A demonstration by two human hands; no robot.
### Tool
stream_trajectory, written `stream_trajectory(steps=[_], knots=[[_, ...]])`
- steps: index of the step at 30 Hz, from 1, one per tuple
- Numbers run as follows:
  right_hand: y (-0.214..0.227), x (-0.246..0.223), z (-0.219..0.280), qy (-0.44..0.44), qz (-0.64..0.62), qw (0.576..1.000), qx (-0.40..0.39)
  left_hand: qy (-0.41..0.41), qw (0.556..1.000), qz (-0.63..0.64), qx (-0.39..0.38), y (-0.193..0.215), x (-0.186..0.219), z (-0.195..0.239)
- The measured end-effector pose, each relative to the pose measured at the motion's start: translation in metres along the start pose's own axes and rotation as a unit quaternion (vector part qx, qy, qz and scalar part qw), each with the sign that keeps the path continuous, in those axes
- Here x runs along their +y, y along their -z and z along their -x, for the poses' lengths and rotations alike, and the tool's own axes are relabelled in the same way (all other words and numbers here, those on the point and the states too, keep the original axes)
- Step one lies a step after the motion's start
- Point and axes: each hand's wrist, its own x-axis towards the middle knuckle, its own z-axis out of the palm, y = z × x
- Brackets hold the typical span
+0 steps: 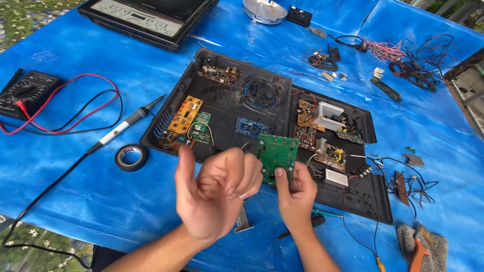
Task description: The person uses a screwdriver to remove screws from a green circuit board, then flips and inspects the board. They place the board into a disassembled black electronic casing and handle a small metal bracket.
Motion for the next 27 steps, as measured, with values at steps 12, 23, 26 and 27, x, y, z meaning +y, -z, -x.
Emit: stream_trajectory(steps=[12, 23, 26, 27], knots=[[0.001, 0.013, -0.003, 0.021, -0.053, 0.998, -0.004, -0.041, 0.972, -0.230, 0.039, -0.028, 0.004, 0.072], [0.001, 0.010, -0.007, 0.028, -0.065, 0.997, -0.017, -0.015, 0.871, -0.478, 0.108, 0.009, -0.021, 0.104], [0.001, 0.010, -0.006, 0.029, -0.063, 0.997, -0.019, -0.010, 0.830, -0.542, 0.130, 0.026, -0.030, 0.112], [0.001, 0.010, -0.006, 0.034, -0.064, 0.997, -0.018, -0.007, 0.815, -0.563, 0.139, 0.029, -0.032, 0.117]])
